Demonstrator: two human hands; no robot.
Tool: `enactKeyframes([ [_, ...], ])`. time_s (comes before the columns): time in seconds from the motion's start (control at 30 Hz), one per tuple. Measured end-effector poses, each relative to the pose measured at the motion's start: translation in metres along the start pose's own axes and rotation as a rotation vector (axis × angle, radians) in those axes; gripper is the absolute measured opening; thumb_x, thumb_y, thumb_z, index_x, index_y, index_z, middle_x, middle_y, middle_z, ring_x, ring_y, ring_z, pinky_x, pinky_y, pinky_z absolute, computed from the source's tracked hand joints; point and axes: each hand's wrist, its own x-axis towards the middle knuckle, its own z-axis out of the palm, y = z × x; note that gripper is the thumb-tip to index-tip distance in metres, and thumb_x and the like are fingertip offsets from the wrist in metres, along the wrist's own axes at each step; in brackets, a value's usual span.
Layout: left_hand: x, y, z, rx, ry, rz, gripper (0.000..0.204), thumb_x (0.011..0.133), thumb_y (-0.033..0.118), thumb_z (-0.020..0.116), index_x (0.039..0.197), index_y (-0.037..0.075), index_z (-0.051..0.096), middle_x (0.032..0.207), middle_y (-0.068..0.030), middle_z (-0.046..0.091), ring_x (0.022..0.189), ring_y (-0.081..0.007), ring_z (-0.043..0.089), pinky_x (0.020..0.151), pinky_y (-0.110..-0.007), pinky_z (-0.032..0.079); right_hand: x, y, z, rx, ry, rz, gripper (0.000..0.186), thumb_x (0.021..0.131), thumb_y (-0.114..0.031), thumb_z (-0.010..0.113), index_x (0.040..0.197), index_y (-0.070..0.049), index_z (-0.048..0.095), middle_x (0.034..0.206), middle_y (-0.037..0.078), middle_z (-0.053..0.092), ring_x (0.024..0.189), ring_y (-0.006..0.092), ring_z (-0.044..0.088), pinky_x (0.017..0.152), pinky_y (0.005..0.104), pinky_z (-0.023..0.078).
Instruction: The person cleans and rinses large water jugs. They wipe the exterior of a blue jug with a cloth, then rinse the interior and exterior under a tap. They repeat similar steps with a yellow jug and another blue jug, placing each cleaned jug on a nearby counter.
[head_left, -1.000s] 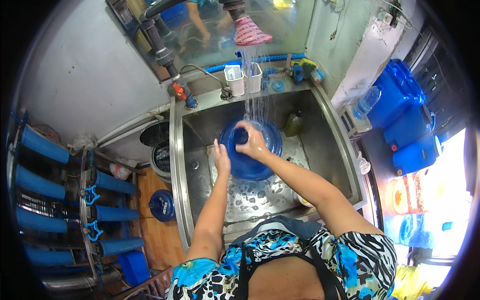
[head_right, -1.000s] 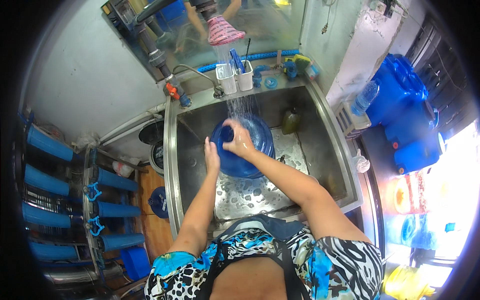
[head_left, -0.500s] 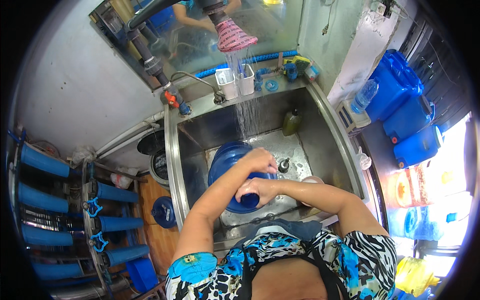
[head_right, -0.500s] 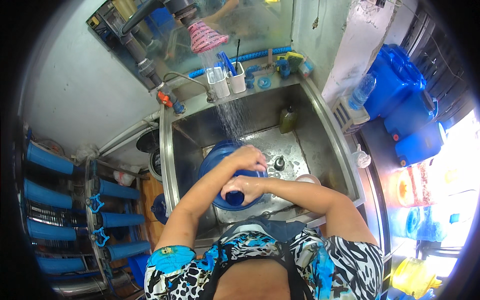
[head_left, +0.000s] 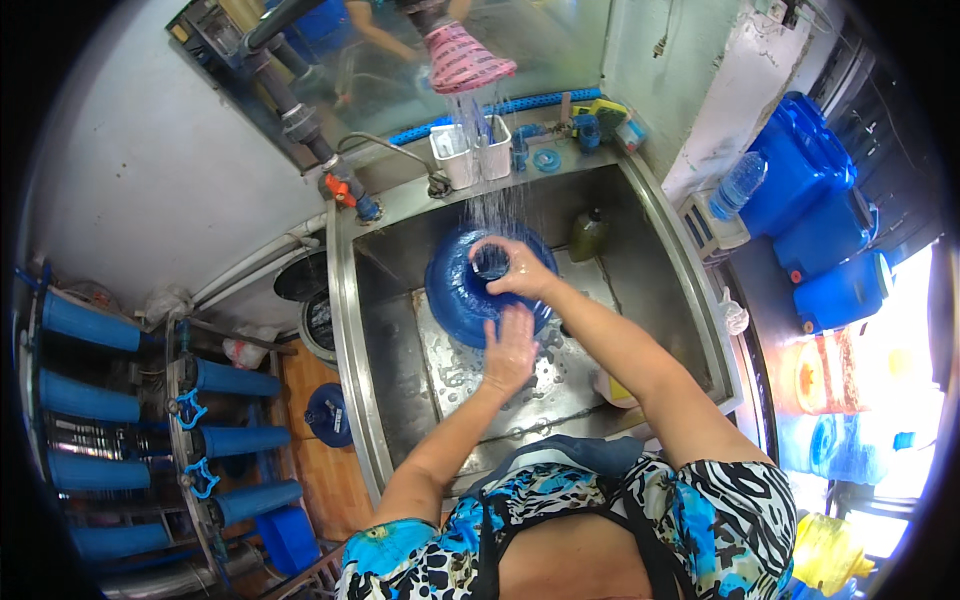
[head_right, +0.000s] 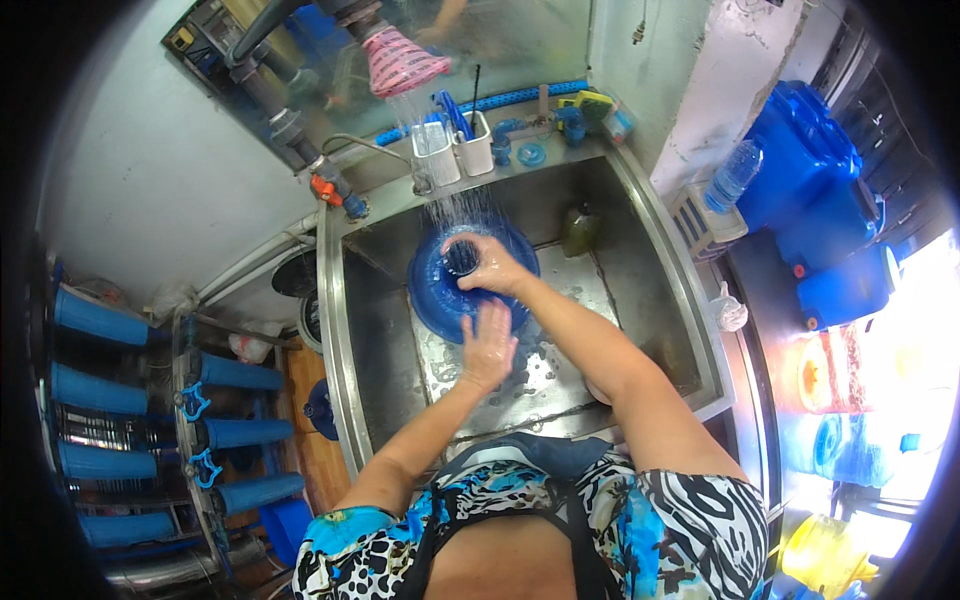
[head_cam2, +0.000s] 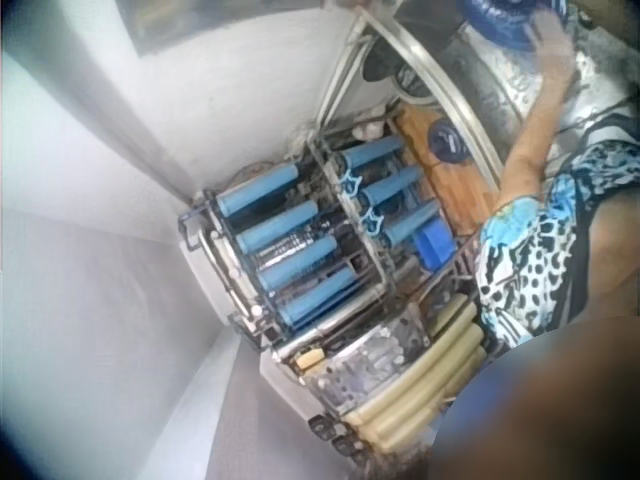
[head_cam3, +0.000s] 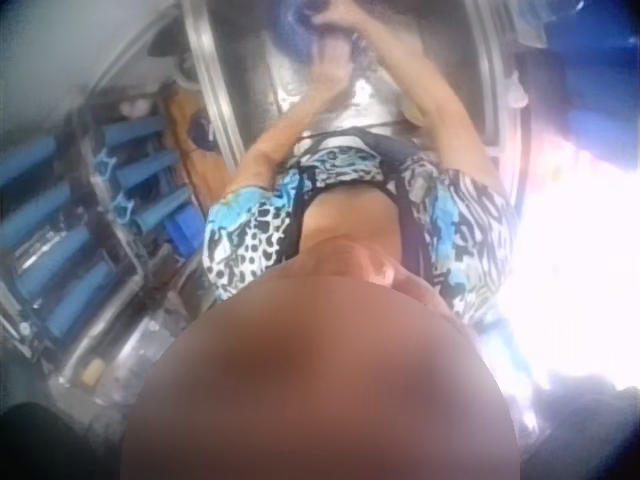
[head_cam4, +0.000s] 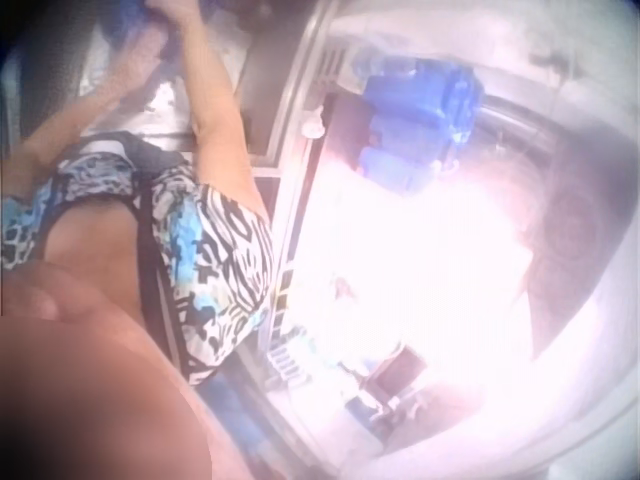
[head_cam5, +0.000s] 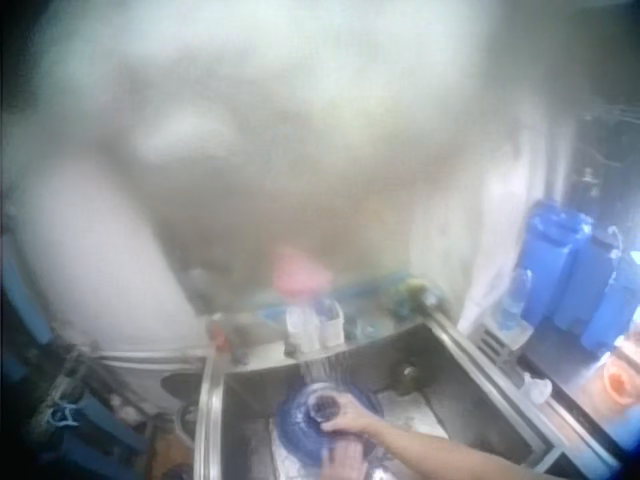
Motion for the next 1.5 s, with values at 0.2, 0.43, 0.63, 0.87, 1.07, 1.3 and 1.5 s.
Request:
enactKeyframes([
  [0.2,0.103,0.021,0.018,0.099,-0.072,-0.085,0.068,0.097,0.034,0.049,0.148,-0.008,0.035,0.161,-0.0260,0.023,0.151,-0.0414,0.014,0.122,-0.055,0.011,-0.020,-0.010,0.039,-0.017,-0.016,0.050,0.058,0.056,-0.012,0.078,0.113,-0.010,0.064,0.115,0.013,0.066,0.120,0.0306,0.057,0.111,0.0379,0.037],
  [0.43,0.120,0.006,0.012,0.100,-0.105,0.046,0.063,0.095,0.032,0.053,0.148,-0.001,0.041,0.162,-0.0184,0.026,0.150,-0.0388,0.020,0.122,-0.054,0.014,-0.016,-0.017,0.004,-0.199,-0.046,0.137,0.061,0.055,-0.015,0.077,0.115,-0.010,0.065,0.115,0.015,0.068,0.122,0.0312,0.056,0.112,0.0371,0.035],
  [0.63,0.003,-0.041,-0.009,-0.122,0.134,0.007,0.064,0.090,0.021,0.059,0.149,0.004,0.042,0.155,-0.0225,0.037,0.145,-0.0422,0.030,0.119,-0.056,0.019,-0.016,-0.008,-0.018,0.033,-0.046,0.145,0.055,0.057,-0.004,0.073,0.111,-0.004,0.064,0.111,0.006,0.067,0.111,0.0161,0.059,0.103,0.0299,0.043],
  [0.87,0.034,-0.114,-0.042,-0.561,0.181,-0.503,0.063,0.099,0.042,0.048,0.150,0.006,0.041,0.152,-0.0246,0.042,0.143,-0.0412,0.034,0.117,-0.049,0.026,-0.057,-0.017,0.021,-0.007,-0.140,-0.039,0.057,0.056,-0.004,0.075,0.112,-0.006,0.062,0.111,0.008,0.064,0.108,0.0226,0.060,0.100,0.0331,0.045],
  [1.07,0.122,-0.084,-0.061,-0.209,-0.399,-0.230,0.089,0.071,0.077,0.064,0.133,0.014,0.063,0.136,-0.0193,0.059,0.127,-0.0377,0.055,0.107,-0.048,0.040,-0.093,-0.027,0.050,-0.072,-0.510,-0.266,0.058,0.054,-0.007,0.078,0.110,-0.009,0.063,0.117,0.009,0.063,0.113,0.0310,0.057,0.103,0.0416,0.042],
  [1.3,0.139,-0.021,-0.053,-0.089,-0.912,0.178,0.088,0.058,0.079,0.073,0.122,0.019,0.072,0.121,-0.0106,0.070,0.113,-0.0295,0.066,0.098,-0.041,0.050,-0.122,-0.037,0.062,0.002,-0.633,-0.272,0.053,0.058,-0.007,0.076,0.109,-0.009,0.063,0.116,0.008,0.063,0.113,0.0312,0.057,0.102,0.0418,0.042],
  [1.5,0.135,-0.155,-0.069,-0.544,-0.598,-0.585,0.079,0.076,0.077,0.060,0.117,0.011,0.073,0.120,-0.0144,0.070,0.117,-0.0302,0.065,0.101,-0.041,0.048,-0.086,-0.023,0.009,0.026,-0.341,-0.118,0.053,0.054,-0.002,0.073,0.106,-0.007,0.064,0.112,0.007,0.063,0.111,0.0231,0.060,0.103,0.0347,0.044],
])
